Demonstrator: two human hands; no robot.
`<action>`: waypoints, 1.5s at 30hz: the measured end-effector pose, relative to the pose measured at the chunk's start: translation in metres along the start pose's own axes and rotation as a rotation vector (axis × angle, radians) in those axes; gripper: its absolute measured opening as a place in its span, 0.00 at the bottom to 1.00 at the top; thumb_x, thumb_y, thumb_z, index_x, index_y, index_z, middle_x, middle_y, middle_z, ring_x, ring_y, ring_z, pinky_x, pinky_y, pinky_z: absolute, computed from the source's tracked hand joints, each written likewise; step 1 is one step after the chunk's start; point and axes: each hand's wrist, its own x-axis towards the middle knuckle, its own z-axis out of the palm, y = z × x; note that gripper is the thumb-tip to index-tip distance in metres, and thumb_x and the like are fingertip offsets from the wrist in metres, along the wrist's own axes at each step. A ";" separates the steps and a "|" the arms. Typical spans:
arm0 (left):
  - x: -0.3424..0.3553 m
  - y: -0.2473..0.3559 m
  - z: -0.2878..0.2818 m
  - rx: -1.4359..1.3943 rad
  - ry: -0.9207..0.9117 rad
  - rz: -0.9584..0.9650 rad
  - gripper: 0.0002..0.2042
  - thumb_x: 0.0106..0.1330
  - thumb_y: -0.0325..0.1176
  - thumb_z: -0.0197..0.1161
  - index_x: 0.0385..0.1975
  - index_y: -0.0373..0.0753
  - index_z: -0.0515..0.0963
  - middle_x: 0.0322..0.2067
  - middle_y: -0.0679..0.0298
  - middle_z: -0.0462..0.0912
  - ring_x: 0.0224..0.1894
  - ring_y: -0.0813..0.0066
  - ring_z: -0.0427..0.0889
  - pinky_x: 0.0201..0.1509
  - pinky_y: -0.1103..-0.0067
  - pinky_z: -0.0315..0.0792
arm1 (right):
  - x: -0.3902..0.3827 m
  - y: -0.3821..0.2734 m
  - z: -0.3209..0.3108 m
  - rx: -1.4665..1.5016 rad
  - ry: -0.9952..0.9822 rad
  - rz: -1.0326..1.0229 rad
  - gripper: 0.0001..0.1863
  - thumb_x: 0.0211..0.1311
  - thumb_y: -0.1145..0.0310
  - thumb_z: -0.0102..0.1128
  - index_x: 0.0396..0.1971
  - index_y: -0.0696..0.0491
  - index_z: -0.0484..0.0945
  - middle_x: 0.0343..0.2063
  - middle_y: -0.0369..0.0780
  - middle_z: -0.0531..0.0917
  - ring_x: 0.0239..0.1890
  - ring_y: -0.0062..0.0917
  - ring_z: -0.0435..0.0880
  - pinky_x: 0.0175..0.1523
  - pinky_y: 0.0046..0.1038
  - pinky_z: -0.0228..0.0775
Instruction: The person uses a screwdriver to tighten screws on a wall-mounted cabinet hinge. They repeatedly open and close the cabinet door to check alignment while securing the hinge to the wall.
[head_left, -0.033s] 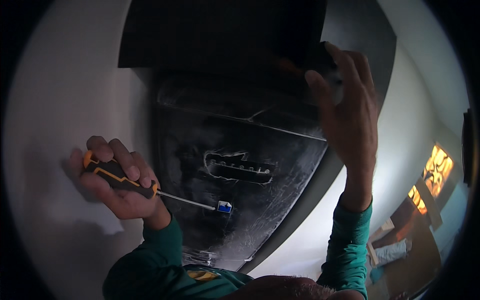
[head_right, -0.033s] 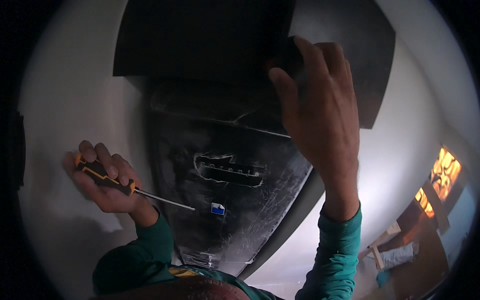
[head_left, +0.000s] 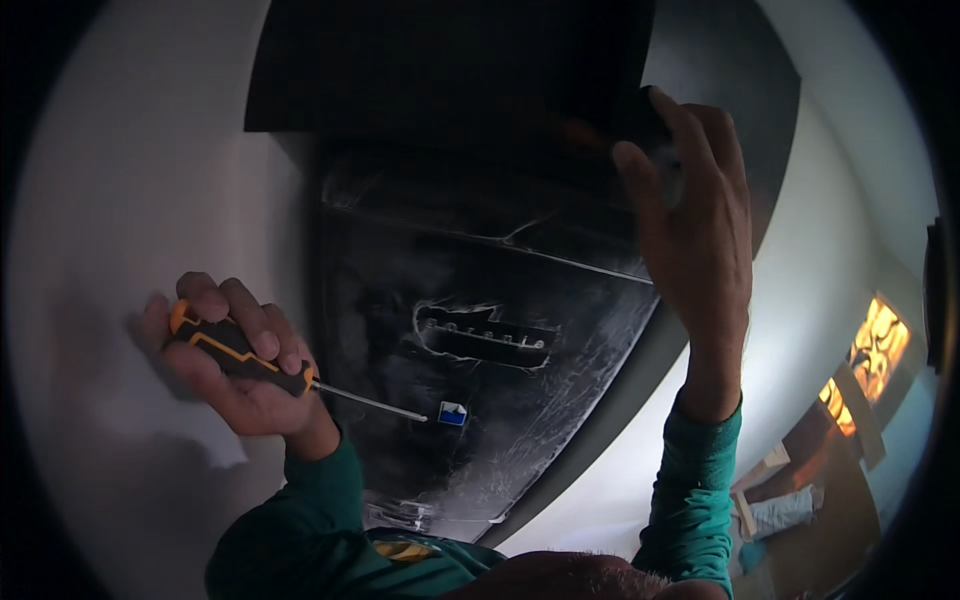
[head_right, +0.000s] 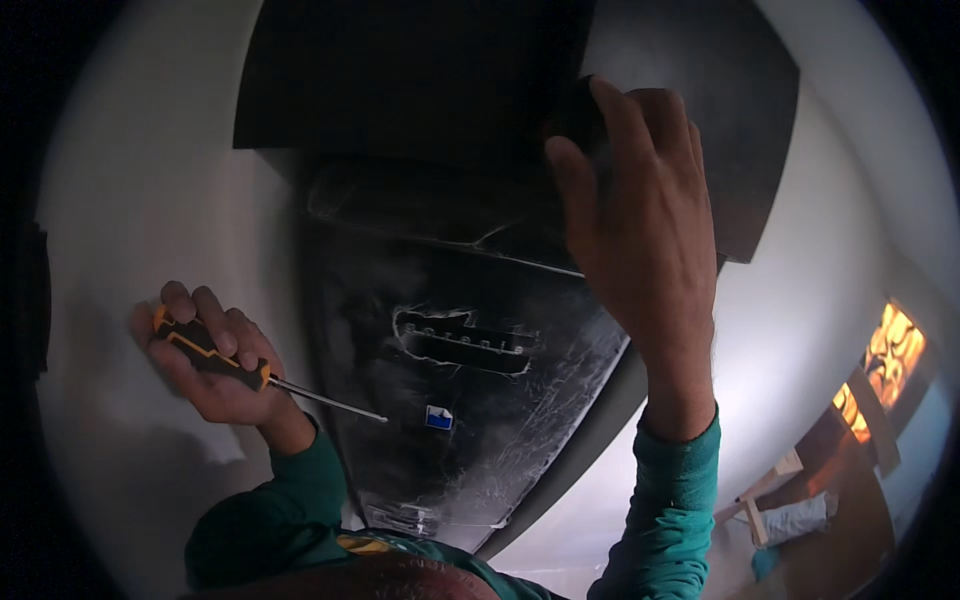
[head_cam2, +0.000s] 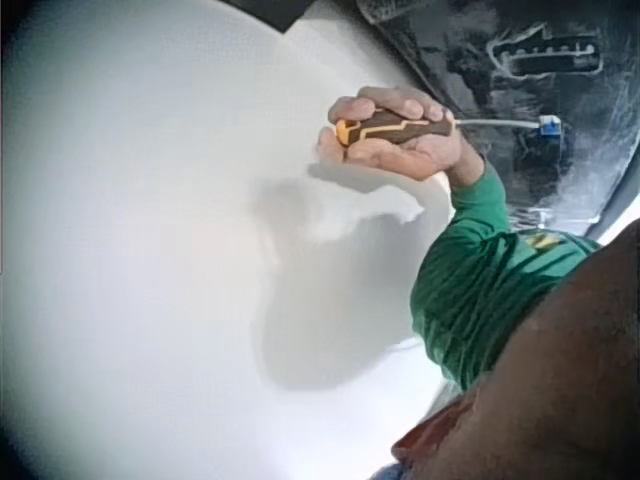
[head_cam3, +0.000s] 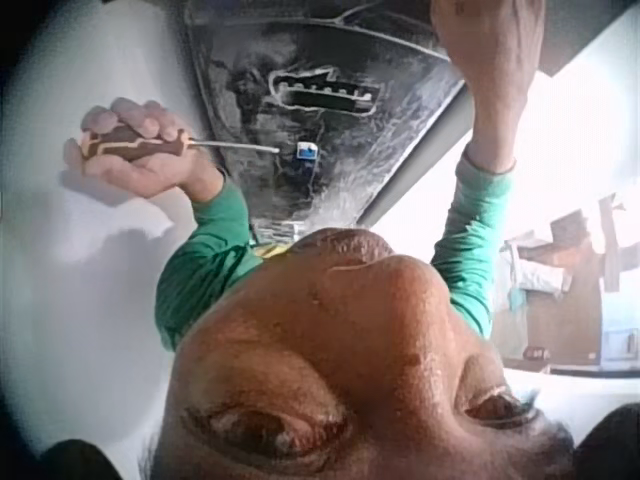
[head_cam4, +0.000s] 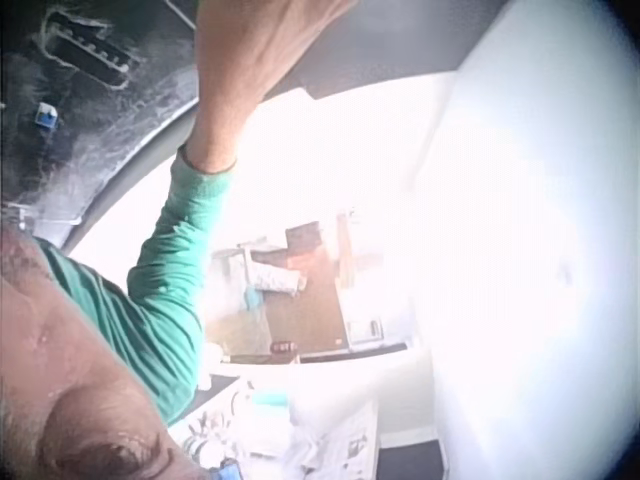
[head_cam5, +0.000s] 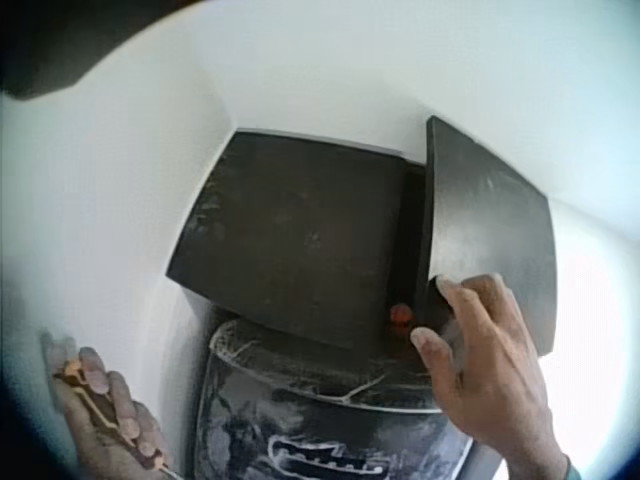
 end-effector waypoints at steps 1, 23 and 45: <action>0.001 0.006 -0.007 0.004 -0.003 -0.025 0.18 0.84 0.41 0.44 0.62 0.34 0.61 0.45 0.53 0.71 0.32 0.78 0.77 0.21 0.86 0.82 | -0.001 0.002 0.010 0.022 0.002 -0.004 0.18 0.70 0.66 0.65 0.56 0.57 0.82 0.50 0.48 0.82 0.51 0.42 0.86 0.53 0.40 0.82; -0.035 0.003 -0.052 0.286 0.323 -0.452 0.20 0.82 0.43 0.52 0.64 0.37 0.67 0.40 0.60 0.75 0.25 0.83 0.72 0.16 0.89 0.70 | -0.003 0.006 0.087 -0.108 -0.105 0.023 0.21 0.70 0.65 0.64 0.60 0.53 0.80 0.57 0.46 0.78 0.59 0.43 0.78 0.61 0.46 0.75; -0.060 -0.022 -0.015 0.476 0.148 -0.746 0.17 0.79 0.42 0.57 0.61 0.39 0.70 0.34 0.67 0.75 0.23 0.86 0.73 0.19 0.86 0.68 | -0.092 0.008 0.032 0.482 -0.042 0.486 0.21 0.73 0.55 0.63 0.58 0.52 0.81 0.49 0.45 0.82 0.51 0.36 0.84 0.50 0.37 0.80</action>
